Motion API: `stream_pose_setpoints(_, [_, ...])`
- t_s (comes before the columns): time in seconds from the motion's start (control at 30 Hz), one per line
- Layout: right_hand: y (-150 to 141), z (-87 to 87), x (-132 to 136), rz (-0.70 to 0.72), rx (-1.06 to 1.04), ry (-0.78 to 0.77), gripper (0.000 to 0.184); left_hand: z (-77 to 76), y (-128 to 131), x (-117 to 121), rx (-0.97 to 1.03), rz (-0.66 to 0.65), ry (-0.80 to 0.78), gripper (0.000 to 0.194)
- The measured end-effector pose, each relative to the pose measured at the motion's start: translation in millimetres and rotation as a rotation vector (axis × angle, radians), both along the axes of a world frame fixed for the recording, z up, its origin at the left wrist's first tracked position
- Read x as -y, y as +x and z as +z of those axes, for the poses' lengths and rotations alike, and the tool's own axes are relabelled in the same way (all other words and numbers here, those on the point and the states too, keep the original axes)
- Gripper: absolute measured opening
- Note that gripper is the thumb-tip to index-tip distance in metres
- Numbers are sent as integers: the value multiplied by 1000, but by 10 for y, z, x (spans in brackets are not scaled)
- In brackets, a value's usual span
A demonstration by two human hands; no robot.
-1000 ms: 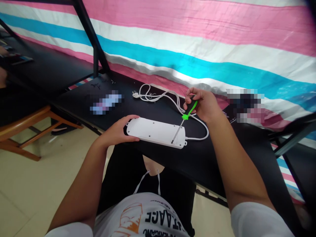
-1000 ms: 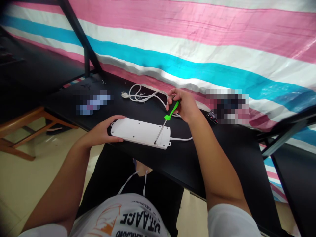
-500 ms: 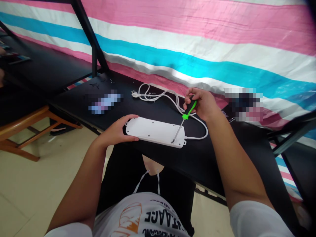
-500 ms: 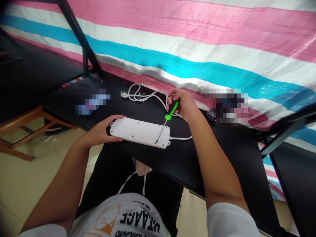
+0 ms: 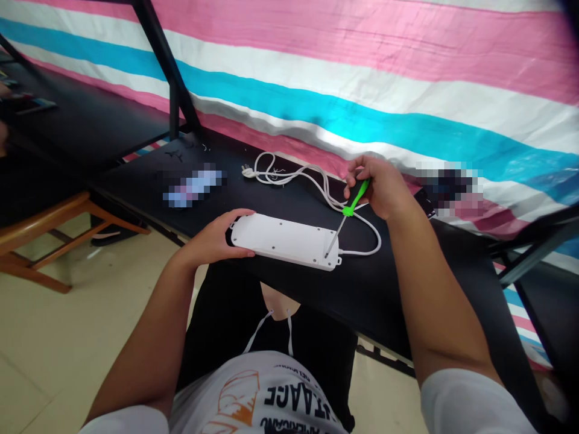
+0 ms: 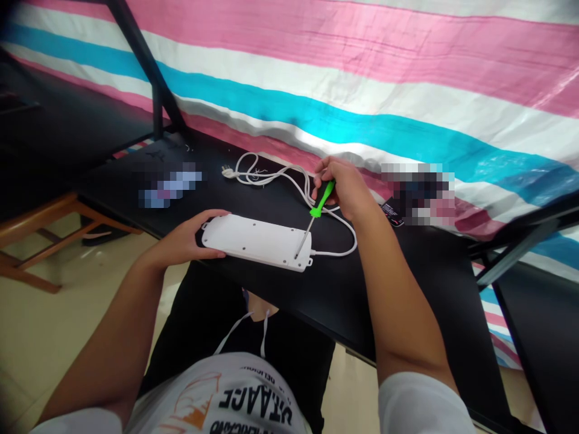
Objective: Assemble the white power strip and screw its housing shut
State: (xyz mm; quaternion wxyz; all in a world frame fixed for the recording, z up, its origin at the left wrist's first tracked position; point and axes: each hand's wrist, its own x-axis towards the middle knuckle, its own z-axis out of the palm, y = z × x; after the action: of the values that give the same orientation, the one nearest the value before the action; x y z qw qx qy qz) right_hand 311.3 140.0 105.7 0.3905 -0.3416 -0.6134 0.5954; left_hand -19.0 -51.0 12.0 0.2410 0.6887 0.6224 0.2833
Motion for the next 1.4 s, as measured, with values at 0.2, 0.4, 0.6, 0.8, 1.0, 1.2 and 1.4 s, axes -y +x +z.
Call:
stream_pose_setpoints(0.2, [-81, -87, -115, -257, -133, 80, 10, 22, 12, 13, -2, 7, -23, 92])
stream_pose_setpoints(0.4, [-227, -301, -154, -292, -178, 87, 13, -15, -13, 7, -20, -23, 5, 97])
stream_pose_setpoints(0.6, [-458, -640, -145, -235, -224, 71, 18, -18, -10, 7, -29, -29, 11, 97])
stream_pose_setpoints(0.8, [-537, -788, -104, -217, -233, 14, 10, -18, -9, 7, -32, -27, 29, 98])
stream_pose_setpoints(1.0, [-481, -685, -111, -222, -268, -34, 16, -14, -8, 12, -23, -24, 14, 98])
stream_pose_setpoints(1.2, [-244, -365, -199, -300, -325, -35, 25, -10, -10, 4, -29, -26, 2, 99])
stream_pose_setpoints(1.4, [62, -52, -214, -269, -328, -70, 26, 16, -30, 32, 10, -26, 7, 95])
